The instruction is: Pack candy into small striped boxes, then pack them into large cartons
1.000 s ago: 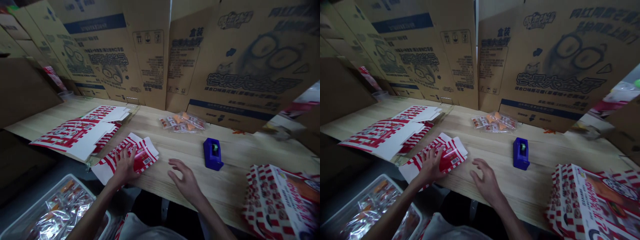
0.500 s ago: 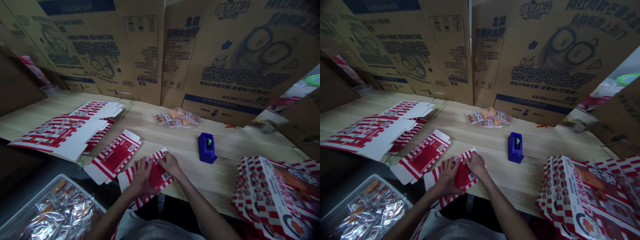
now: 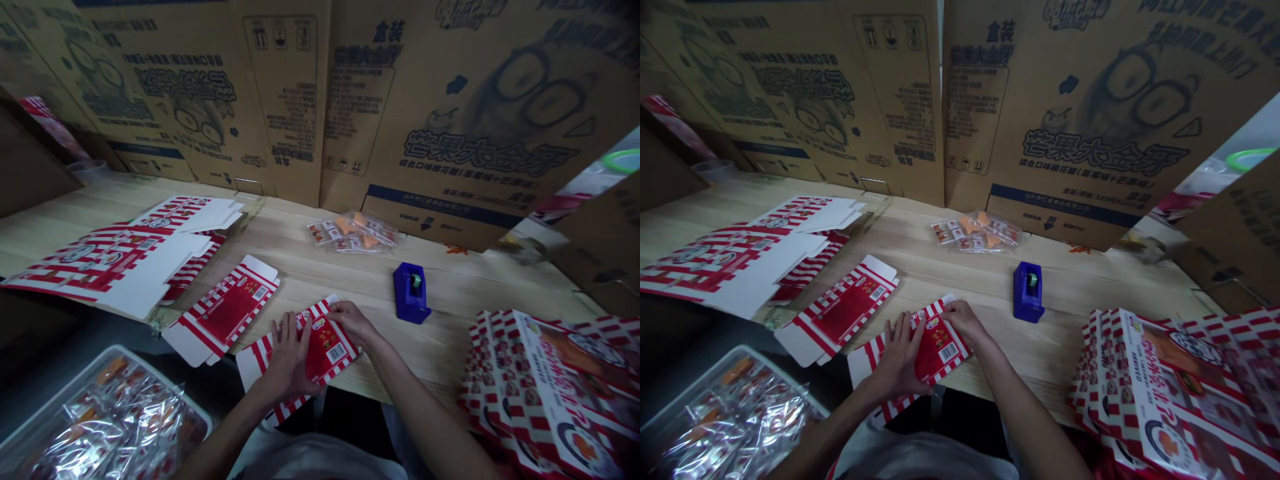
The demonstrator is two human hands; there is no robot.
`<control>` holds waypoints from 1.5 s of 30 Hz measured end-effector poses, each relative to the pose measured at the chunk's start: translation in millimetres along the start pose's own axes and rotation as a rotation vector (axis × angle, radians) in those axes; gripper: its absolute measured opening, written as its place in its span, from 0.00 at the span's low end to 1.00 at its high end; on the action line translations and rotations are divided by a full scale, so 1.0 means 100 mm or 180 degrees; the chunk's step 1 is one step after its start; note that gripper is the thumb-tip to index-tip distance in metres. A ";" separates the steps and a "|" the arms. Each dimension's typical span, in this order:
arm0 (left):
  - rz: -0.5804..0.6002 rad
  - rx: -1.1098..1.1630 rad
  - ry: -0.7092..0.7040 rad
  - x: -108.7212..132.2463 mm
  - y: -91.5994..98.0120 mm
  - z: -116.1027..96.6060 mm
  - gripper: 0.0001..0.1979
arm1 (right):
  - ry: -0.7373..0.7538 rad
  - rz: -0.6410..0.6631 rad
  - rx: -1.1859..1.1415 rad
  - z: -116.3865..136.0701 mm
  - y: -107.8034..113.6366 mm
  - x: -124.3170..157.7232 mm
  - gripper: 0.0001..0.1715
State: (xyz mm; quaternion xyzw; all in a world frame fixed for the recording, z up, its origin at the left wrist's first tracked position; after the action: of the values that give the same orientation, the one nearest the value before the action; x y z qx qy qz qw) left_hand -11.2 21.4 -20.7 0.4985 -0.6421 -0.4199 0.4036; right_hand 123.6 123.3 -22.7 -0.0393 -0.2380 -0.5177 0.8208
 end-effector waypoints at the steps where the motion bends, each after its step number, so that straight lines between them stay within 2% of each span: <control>1: -0.0054 -0.0027 -0.0002 0.01 0.02 -0.03 0.72 | -0.0006 0.0098 -0.0193 0.00 -0.01 0.02 0.10; 7: -0.0457 -0.0041 -0.0139 0.09 0.26 -0.23 0.60 | 0.0091 0.0556 -0.1538 0.14 -0.03 0.20 0.18; 9: -0.0574 0.0016 -0.0181 0.11 0.40 -0.25 0.56 | 0.0249 0.0648 -0.1745 0.24 -0.01 0.29 0.19; 10: -0.0601 0.0078 -0.0195 0.11 0.48 -0.23 0.55 | 0.0420 0.0555 -0.1667 0.30 0.03 0.33 0.18; 11: -0.0618 0.0169 -0.0201 0.10 0.58 -0.20 0.54 | 0.0659 0.0304 -0.1515 0.37 0.10 0.39 0.18; 12: -0.0635 0.0295 -0.0197 0.09 0.68 -0.16 0.54 | 0.0944 -0.0123 -0.1325 0.42 0.19 0.45 0.18; 14: -0.0704 0.0647 -0.0142 0.07 0.88 -0.06 0.54 | 0.1494 -0.1240 -0.0963 0.49 0.39 0.62 0.20; 15: -0.0751 0.0855 -0.0090 0.07 0.97 -0.02 0.54 | 0.1665 -0.1629 -0.0850 0.49 0.44 0.70 0.22; 16: -0.0805 0.1064 -0.0042 0.06 1.05 0.00 0.55 | 0.1739 -0.1744 -0.0806 0.47 0.44 0.76 0.25; 17: -0.0853 0.1266 -0.0016 0.05 1.11 0.00 0.56 | 0.1746 -0.1554 -0.0834 0.44 0.38 0.78 0.29; 19: -0.0886 0.1612 -0.0041 0.03 1.17 -0.07 0.57 | 0.1676 -0.0638 -0.1026 0.38 0.16 0.78 0.37; 20: -0.0882 0.1755 -0.0068 0.02 1.17 -0.12 0.57 | 0.1630 -0.0220 -0.1144 0.36 0.04 0.79 0.38; 22: -0.0877 0.2033 -0.0049 -0.01 1.12 -0.22 0.56 | 0.1588 0.0145 -0.1368 0.34 -0.09 0.81 0.36; 25: -0.0923 0.2686 0.0108 -0.04 1.04 -0.25 0.52 | 0.1512 -0.0096 -0.1483 0.30 -0.05 0.84 0.29; 28: -0.0778 0.3847 0.0276 -0.09 0.94 -0.18 0.41 | 0.1317 -0.0302 -0.1484 0.24 0.05 0.85 0.23; 31: -0.0419 0.4995 0.0587 -0.14 0.82 -0.14 0.24 | 0.1101 -0.0239 -0.1799 0.18 0.10 0.84 0.18; 33: -0.0401 0.5373 0.0729 -0.16 0.78 -0.13 0.19 | 0.0984 -0.0140 -0.1999 0.15 0.12 0.83 0.17; 36: -0.0527 0.5290 0.0632 -0.15 0.75 -0.15 0.17 | 0.0862 -0.0106 -0.2137 0.15 0.23 0.82 0.16; 39: -0.0222 0.4984 0.0543 -0.08 0.62 -0.22 0.16 | 0.0820 -0.0375 -0.2199 0.14 0.43 0.80 0.17; 41: -0.0080 0.5031 0.0663 -0.02 0.48 -0.24 0.17 | 0.0814 -0.0494 -0.2129 0.13 0.52 0.77 0.18; 45: -0.0207 0.5164 0.0901 0.07 0.30 -0.23 0.19 | 0.0782 -0.0490 -0.2015 0.06 0.57 0.71 0.19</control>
State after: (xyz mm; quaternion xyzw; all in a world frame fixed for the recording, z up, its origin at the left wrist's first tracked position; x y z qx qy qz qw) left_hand 0.5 16.3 16.0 0.7018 -0.6741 0.2298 -0.0172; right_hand 195.9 92.1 23.4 -0.2112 0.0326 -0.6271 0.7490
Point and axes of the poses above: each hand's wrist, its own x-axis away from the middle knuckle, its own y-axis out of the back of the hand, z = x × y, the point moved 5 cm from there along -x, towards the middle knuckle, and after that the axes turned 8 degrees about x, right-handed, at the moved point
